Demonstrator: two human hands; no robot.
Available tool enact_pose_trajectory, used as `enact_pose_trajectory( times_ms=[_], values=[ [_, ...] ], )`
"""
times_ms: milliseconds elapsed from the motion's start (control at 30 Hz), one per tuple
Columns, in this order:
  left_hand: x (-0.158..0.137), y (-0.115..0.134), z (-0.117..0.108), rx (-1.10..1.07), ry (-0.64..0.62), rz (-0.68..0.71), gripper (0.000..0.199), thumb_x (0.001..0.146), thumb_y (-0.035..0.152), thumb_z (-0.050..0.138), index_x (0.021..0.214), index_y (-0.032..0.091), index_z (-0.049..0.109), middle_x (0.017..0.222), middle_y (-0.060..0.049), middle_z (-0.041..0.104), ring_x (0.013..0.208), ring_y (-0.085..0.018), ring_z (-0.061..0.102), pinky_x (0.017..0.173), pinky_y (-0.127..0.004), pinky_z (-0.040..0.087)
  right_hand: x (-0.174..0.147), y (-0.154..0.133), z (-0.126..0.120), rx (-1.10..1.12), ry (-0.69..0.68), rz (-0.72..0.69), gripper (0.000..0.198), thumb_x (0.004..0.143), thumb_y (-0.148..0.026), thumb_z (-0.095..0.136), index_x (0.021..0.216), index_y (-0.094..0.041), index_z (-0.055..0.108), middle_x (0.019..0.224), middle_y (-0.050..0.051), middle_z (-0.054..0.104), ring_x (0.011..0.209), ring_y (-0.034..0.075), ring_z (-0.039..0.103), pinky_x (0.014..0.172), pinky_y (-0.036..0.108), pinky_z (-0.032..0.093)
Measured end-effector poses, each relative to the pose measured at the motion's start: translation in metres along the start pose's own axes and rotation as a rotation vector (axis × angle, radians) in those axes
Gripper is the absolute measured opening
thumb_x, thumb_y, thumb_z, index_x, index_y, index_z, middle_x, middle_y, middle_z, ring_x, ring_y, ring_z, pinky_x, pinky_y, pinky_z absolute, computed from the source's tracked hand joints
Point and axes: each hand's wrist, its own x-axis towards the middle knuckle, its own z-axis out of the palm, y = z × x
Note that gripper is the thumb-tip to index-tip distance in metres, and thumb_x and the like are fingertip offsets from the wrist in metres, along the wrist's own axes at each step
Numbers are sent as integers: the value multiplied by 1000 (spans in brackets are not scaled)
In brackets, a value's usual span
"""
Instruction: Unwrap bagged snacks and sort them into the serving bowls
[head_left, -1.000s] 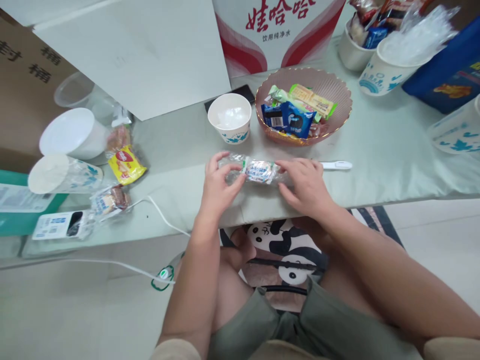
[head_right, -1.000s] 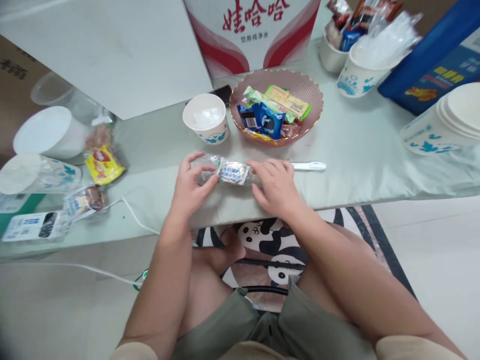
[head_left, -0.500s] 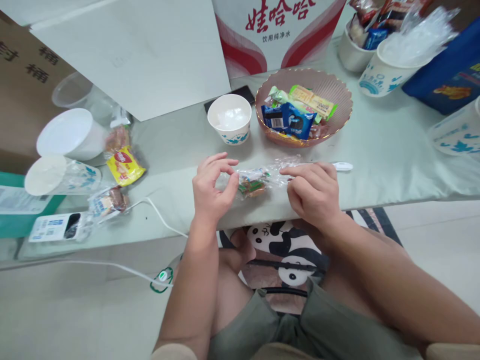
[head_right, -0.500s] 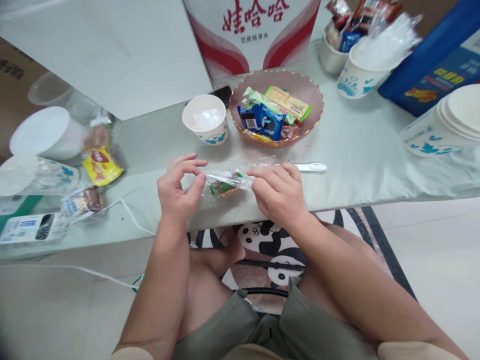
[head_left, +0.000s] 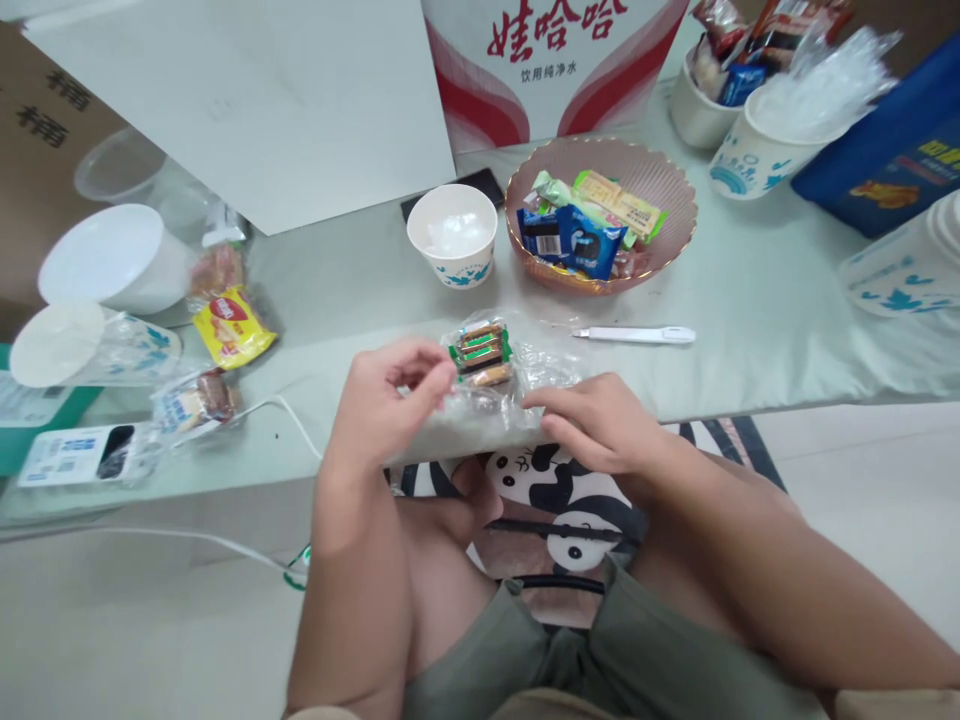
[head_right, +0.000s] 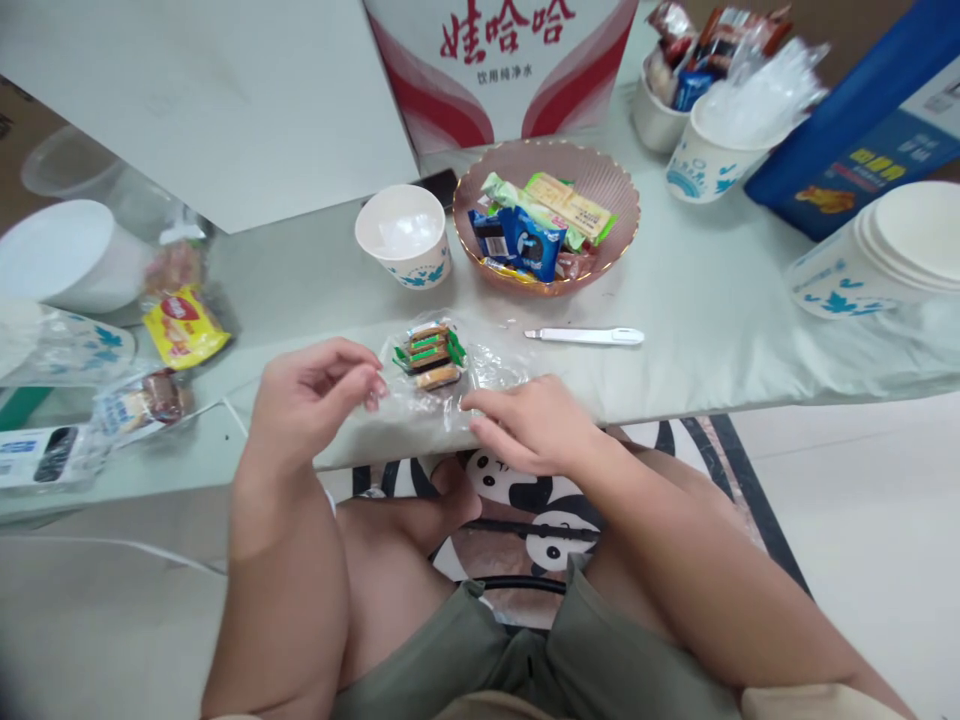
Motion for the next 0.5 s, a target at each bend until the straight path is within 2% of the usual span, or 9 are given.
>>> enact_pose_trajectory(
  times_ms=[67,100,133,200,267,300,400,500],
  values=[
    [5,-13,-3,38,276,-21,11,81,33,71,79,22,70,70,0,68,64,-13,61,59,-24,49,4,1,-1,-42,87,93,27,98,-29,45,97,-23,71,70,1,71,62,18,64,59,30,42],
    [8,-20,-4,55,340,-37,14,78,35,74,83,22,71,80,-1,71,74,-15,65,66,-26,52,6,1,-1,-45,160,130,24,97,-27,47,95,-23,71,76,3,73,68,19,67,62,31,45],
    [10,-27,-4,73,344,-67,21,75,37,77,89,22,72,90,-3,73,84,-17,67,74,-28,54,8,1,-1,-38,235,157,21,96,-24,49,95,-23,70,82,4,74,74,20,68,67,32,48],
    [14,-38,-3,110,218,-173,38,70,41,82,101,22,73,107,-8,73,98,-24,68,85,-36,55,14,1,1,-5,328,156,21,92,-17,51,99,-24,69,91,6,74,84,22,69,75,34,53],
    [16,-47,1,155,107,-275,51,65,44,86,108,20,72,112,-12,72,103,-28,68,91,-42,54,20,0,5,35,322,103,27,89,-12,51,105,-25,69,99,7,73,91,23,69,81,37,55],
    [17,-50,3,170,91,-307,54,63,44,87,109,19,71,111,-13,72,101,-28,68,92,-43,54,23,-1,8,56,294,68,31,87,-11,51,109,-25,68,105,7,73,96,24,69,84,39,56],
    [21,-57,7,162,130,-364,52,65,43,86,107,17,71,91,-9,74,81,-24,68,81,-38,53,30,-5,18,109,167,-47,38,87,-15,54,123,-24,63,124,11,69,115,28,66,98,47,55],
    [25,-59,10,109,68,-403,29,74,38,78,94,17,73,66,-2,66,59,-19,58,63,-32,47,30,-7,27,92,29,-101,49,85,-21,60,134,-22,58,138,14,62,131,32,57,109,54,50]
  ],
)
